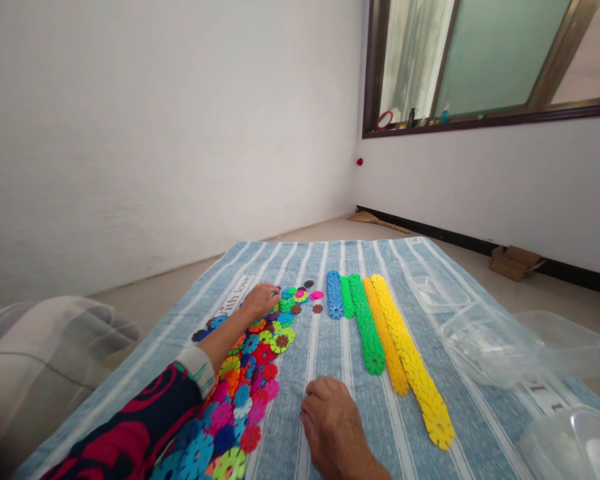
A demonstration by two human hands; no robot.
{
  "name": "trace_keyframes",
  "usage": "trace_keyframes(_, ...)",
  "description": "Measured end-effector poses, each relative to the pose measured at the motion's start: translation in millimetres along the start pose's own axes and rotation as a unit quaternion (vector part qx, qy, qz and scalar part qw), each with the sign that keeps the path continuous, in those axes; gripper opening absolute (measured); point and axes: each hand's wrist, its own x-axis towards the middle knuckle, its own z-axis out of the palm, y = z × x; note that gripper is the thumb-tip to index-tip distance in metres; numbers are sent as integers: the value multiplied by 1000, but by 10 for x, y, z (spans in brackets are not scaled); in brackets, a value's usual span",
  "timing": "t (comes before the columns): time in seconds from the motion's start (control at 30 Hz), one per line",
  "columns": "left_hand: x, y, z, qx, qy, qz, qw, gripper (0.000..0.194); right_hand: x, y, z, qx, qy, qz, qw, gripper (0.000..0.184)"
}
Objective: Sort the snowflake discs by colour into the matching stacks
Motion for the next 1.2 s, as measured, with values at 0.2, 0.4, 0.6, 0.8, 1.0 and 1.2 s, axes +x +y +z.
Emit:
trace_keyframes(0.2,279,247,85,6,-12,-49,999,28,16,6,6,-10,-3,-5,1000,15)
trace_keyframes(0.4,398,305,108,-2,-42,-94,995,24,12,23,26,-17,7,-11,1000,15)
trace_keyframes(0.6,369,298,86,-27,-14,-97,995,29,35,-4,-9,-12,-4,3,1000,14)
trace_keyframes(0.8,252,501,-31,-72,9,-8,997,23,32,15,12,-18,-15,11,1000,12)
trace_keyframes(1.0,17,1148,106,-117,-34,139,983,21,26,25,20,-18,-29,20,999,13)
trace_keyframes(1.2,-58,1623,263,-72,-43,192,978,24,39,15,17,-26,-25,19,999,12)
